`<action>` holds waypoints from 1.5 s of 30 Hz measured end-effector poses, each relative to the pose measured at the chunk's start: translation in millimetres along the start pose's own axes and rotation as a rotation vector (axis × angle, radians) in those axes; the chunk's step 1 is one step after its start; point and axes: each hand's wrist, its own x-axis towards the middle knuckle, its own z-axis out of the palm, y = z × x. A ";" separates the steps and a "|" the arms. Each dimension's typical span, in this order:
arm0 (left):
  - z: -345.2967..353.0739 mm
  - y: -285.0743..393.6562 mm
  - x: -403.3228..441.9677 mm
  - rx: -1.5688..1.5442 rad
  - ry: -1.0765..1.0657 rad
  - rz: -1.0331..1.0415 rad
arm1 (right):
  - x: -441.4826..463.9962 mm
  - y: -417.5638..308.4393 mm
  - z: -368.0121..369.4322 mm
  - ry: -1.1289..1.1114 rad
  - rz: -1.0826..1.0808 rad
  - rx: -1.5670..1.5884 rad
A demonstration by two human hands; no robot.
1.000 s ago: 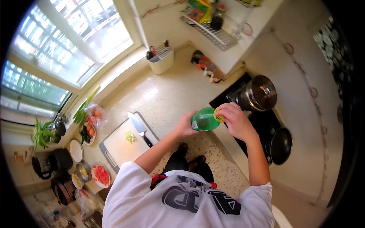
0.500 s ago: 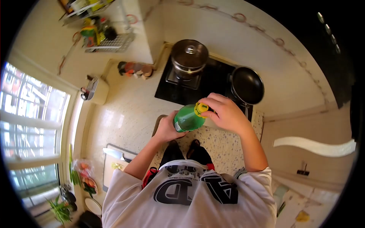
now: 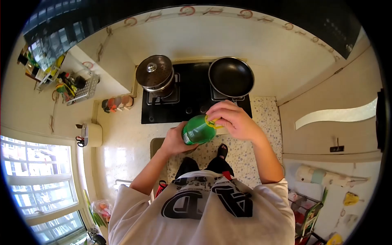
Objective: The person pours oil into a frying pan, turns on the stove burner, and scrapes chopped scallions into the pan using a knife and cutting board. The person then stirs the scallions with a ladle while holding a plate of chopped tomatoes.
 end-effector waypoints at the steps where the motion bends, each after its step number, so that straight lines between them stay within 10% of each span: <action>1: 4.4 6.6 5.7 0.015 -0.010 -0.002 | -3.8 6.5 -9.0 0.013 -0.043 -0.036; 19: 84.8 95.2 74.6 -0.020 0.033 -0.109 | -35.0 113.1 -126.8 0.177 -0.159 0.544; 22: 83.3 89.1 80.1 -0.004 0.058 -0.097 | -41.2 140.3 -135.9 0.319 0.210 0.689; 30: 66.3 77.0 105.3 0.102 0.081 -0.116 | -94.0 150.4 -57.8 0.295 0.313 0.122; 37: 57.3 77.7 126.5 0.200 -0.002 -0.114 | -88.5 143.6 -52.2 0.554 0.334 0.338; 45: 57.2 79.0 137.5 0.225 -0.066 -0.150 | -91.2 157.7 -34.6 0.284 0.419 0.254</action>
